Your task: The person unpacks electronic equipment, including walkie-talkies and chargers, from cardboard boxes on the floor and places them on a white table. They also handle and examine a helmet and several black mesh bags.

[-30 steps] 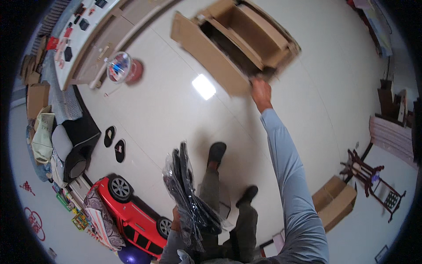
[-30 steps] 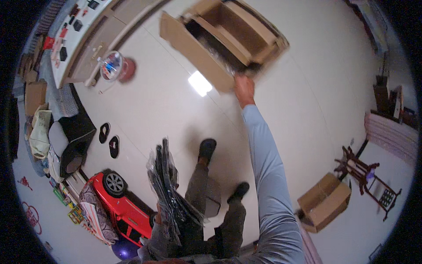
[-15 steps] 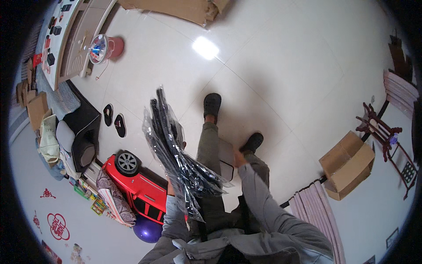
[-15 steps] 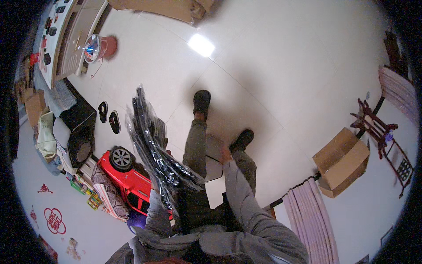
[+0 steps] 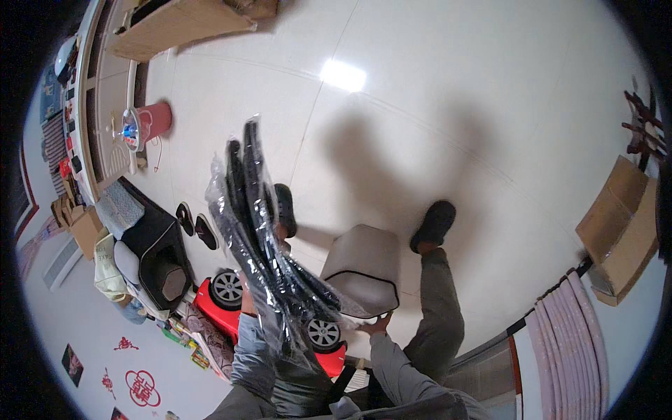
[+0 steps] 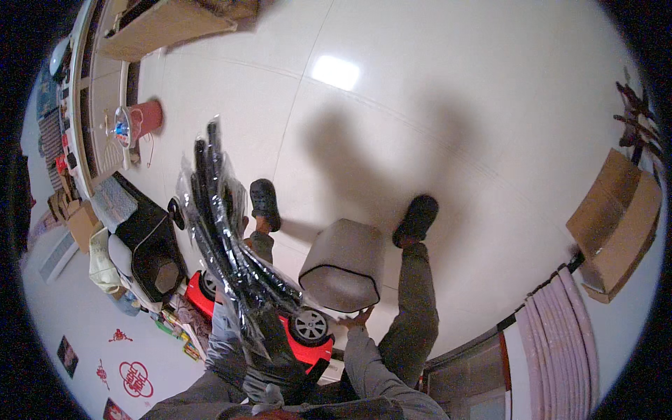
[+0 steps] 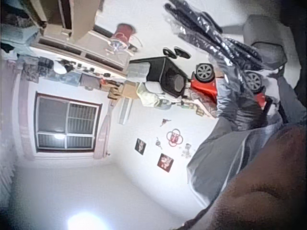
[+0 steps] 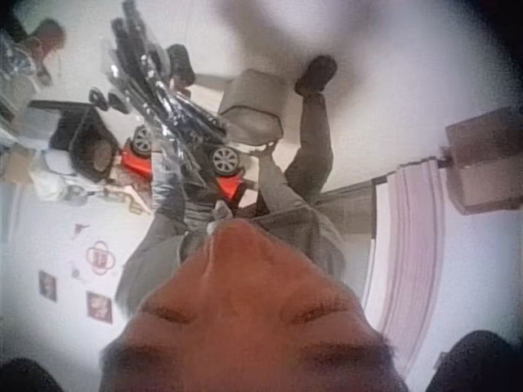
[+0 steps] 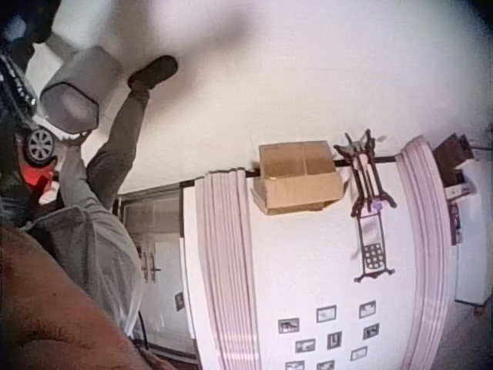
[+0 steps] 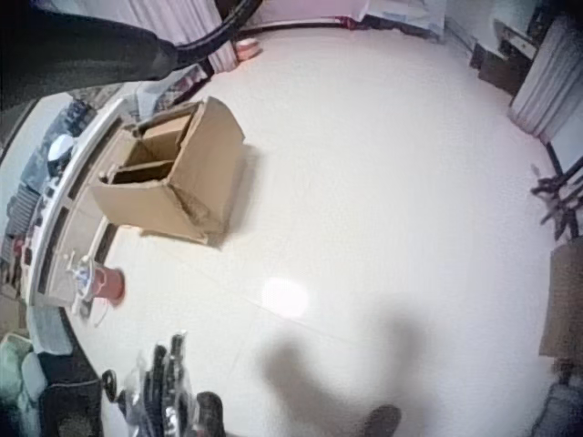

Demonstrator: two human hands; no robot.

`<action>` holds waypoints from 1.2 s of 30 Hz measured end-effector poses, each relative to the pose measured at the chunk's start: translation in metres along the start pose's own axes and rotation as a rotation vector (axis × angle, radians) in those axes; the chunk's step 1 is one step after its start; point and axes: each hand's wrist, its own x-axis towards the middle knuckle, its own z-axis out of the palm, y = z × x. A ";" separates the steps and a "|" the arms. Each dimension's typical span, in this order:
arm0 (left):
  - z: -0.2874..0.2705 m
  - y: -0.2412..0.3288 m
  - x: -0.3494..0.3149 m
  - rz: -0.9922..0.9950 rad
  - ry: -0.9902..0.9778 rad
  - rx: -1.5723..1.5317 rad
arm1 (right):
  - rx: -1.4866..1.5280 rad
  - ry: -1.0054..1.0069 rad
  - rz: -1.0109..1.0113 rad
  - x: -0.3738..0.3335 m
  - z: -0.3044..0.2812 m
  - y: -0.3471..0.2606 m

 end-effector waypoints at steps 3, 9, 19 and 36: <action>-0.022 0.020 0.039 0.014 -0.012 0.020 | 0.004 0.015 -0.039 0.026 0.012 0.016; -0.077 0.092 0.094 0.045 -0.039 -0.023 | -0.128 0.038 -0.343 0.056 0.098 -0.024; -0.154 0.314 0.109 0.018 0.043 -0.318 | -0.831 0.186 -1.364 0.011 0.492 -0.025; -0.098 0.700 0.064 0.262 -0.121 -0.344 | -2.074 0.085 -1.778 -0.215 0.913 0.077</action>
